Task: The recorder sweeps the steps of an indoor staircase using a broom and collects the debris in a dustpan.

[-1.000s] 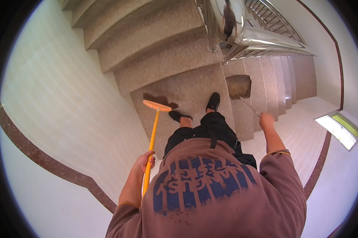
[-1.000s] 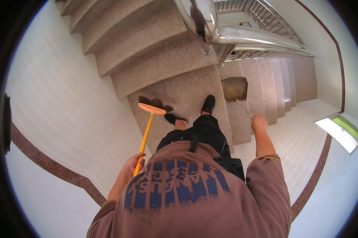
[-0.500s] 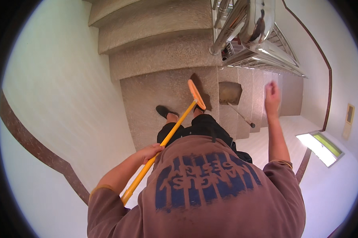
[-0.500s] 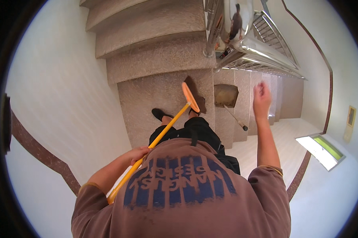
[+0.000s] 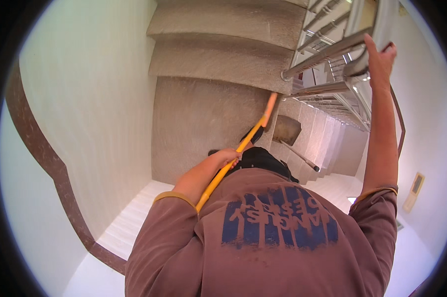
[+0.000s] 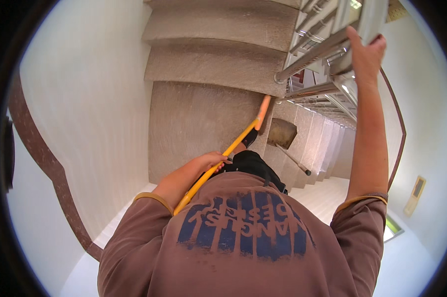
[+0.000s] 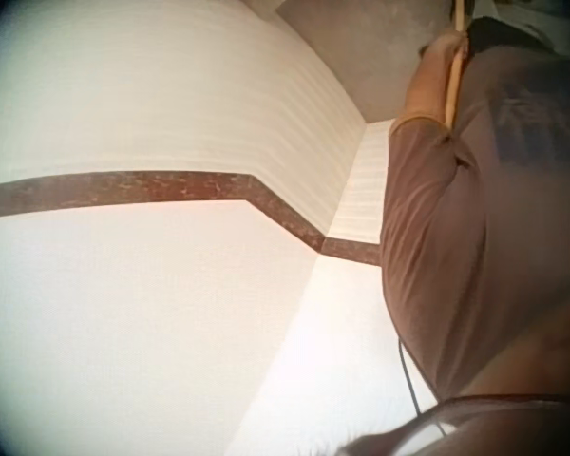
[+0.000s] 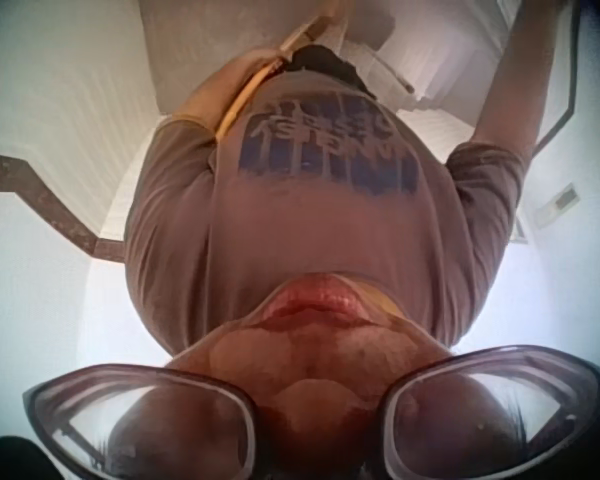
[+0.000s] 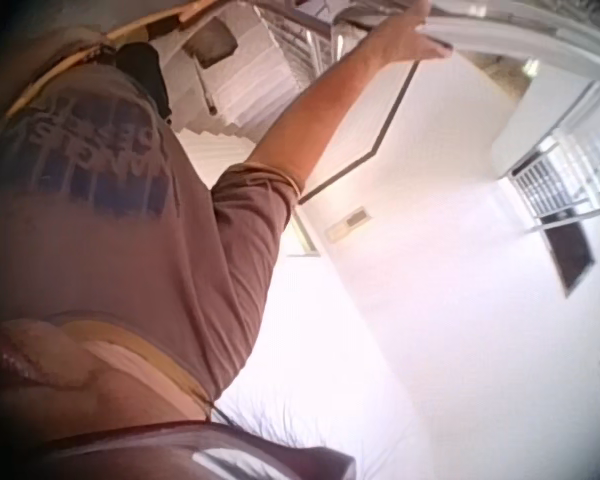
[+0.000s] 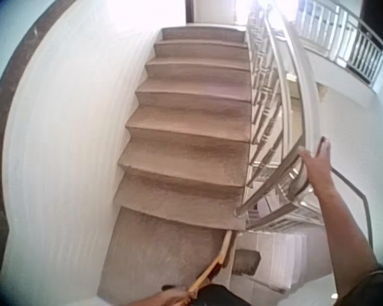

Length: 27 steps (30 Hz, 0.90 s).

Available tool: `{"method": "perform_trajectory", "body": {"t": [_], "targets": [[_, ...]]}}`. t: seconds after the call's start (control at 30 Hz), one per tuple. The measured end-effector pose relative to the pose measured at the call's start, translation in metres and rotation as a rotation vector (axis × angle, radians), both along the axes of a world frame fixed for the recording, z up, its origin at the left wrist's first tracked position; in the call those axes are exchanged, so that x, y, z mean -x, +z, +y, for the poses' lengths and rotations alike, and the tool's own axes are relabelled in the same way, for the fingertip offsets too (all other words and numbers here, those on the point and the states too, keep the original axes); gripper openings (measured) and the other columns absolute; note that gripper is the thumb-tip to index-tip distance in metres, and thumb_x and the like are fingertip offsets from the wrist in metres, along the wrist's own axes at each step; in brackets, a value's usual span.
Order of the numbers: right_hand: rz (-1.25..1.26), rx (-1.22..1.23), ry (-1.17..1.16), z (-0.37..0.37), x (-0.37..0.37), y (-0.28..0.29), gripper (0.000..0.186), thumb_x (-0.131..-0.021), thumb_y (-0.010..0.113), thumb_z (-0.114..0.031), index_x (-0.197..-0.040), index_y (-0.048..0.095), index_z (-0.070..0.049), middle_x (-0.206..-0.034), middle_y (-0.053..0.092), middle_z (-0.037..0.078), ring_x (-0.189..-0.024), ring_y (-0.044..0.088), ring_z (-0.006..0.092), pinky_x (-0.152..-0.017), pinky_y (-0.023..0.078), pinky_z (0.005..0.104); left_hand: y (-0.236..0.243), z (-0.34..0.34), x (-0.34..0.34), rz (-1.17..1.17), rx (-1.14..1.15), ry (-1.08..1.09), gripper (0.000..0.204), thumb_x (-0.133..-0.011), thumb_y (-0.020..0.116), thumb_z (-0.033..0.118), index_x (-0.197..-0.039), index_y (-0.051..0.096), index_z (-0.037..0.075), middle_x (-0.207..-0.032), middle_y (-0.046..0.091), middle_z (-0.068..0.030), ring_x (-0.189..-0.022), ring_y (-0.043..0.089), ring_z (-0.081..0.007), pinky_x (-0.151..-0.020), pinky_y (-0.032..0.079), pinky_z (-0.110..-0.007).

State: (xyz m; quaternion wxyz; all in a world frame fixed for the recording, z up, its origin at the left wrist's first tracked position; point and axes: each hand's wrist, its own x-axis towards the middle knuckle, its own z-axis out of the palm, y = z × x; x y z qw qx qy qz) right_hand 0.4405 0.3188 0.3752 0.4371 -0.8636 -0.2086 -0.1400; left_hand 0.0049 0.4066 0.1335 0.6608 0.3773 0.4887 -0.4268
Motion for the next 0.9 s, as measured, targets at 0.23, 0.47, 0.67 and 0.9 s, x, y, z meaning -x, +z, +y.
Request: {"method": "perform_trajectory", "body": {"t": [0.23,0.47,0.67,0.9], "targets": [[-0.239,0.461,-0.442,-0.01,-0.039,-0.001,0.086,-0.054,0.065,-0.059,-0.104,0.046,0.01,-0.107,0.049,0.024,-0.101,0.047,0.0357,-0.086,0.037,0.0388,-0.001,0.039,0.144,0.147,-0.059,0.701,0.014,-0.084,0.049,0.024,-0.089,0.045,0.011,-0.055,0.043,-0.0014,-0.04,0.039,-0.0087,-0.033,0.035,-0.022],[-0.245,0.474,-0.446,0.004,-0.025,-0.002,0.081,-0.054,0.064,-0.058,-0.102,0.05,0.007,-0.104,0.052,0.02,-0.097,0.051,0.0325,-0.083,0.039,0.0382,0.013,0.081,0.247,0.261,-0.26,0.874,0.016,-0.085,0.048,0.024,-0.088,0.043,0.009,-0.057,0.043,-0.0021,-0.041,0.039,-0.0084,-0.034,0.036,-0.023],[-0.199,0.522,-0.486,0.011,-0.015,0.01,0.079,-0.057,0.06,-0.056,-0.103,0.05,0.007,-0.105,0.052,0.019,-0.099,0.05,0.0317,-0.084,0.039,0.0377,0.028,0.078,0.235,-0.014,-0.091,1.131,0.019,-0.084,0.051,0.024,-0.089,0.042,0.008,-0.06,0.044,-0.0029,-0.042,0.04,-0.0078,-0.035,0.038,-0.022],[-0.249,0.517,-0.472,0.01,-0.024,-0.002,0.079,-0.057,0.061,-0.056,-0.102,0.05,0.008,-0.102,0.053,0.022,-0.096,0.051,0.0335,-0.082,0.039,0.039,0.011,0.106,0.196,-0.083,0.203,1.361,0.02,-0.085,0.049,0.026,-0.09,0.043,0.008,-0.06,0.045,-0.0026,-0.04,0.04,-0.007,-0.034,0.036,-0.02]]}}
